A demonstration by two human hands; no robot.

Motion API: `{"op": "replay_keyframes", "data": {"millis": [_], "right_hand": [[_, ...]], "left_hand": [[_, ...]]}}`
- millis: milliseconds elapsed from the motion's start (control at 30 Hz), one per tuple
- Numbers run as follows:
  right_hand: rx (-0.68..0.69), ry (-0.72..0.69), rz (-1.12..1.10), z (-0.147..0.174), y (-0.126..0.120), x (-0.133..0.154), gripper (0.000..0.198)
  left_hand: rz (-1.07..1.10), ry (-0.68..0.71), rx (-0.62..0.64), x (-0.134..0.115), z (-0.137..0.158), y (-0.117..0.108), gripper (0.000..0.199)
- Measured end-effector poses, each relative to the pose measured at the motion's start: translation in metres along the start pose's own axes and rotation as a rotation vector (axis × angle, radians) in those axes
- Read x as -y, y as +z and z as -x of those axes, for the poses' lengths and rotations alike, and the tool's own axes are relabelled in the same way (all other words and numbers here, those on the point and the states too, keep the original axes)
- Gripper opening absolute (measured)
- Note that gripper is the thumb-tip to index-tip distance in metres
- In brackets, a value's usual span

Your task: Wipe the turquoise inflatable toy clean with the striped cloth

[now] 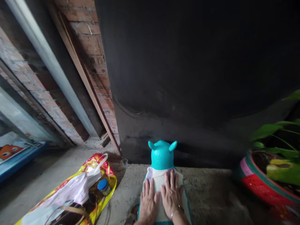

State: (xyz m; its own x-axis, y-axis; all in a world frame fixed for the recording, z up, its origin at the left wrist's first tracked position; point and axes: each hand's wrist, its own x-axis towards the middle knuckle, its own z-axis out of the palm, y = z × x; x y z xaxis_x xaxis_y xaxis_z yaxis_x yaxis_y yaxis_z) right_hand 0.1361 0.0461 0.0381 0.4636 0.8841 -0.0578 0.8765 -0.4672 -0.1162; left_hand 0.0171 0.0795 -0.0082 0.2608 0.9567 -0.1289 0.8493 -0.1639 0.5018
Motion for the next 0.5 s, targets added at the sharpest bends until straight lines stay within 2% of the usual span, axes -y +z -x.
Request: {"op": "replay_keyframes", "data": {"millis": [100, 233, 367, 500], "right_hand": [[0.01, 0.018, 0.032, -0.011, -0.005, 0.005, 0.055], [-0.061, 0.013, -0.022, -0.001, 0.003, 0.004, 0.054], [-0.208, -0.024, -0.078, 0.034, 0.024, -0.005, 0.052], [-0.471, -0.195, -0.01, 0.079, 0.058, -0.017, 0.043]], "left_hand": [[-0.019, 0.002, 0.008, -0.008, -0.011, -0.008, 0.057], [-0.084, 0.018, 0.007, -0.005, -0.005, -0.009, 0.056], [-0.136, 0.076, -0.01, 0.018, 0.026, -0.001, 0.054], [-0.107, 0.173, -0.167, 0.048, 0.071, 0.016, 0.05]]}}
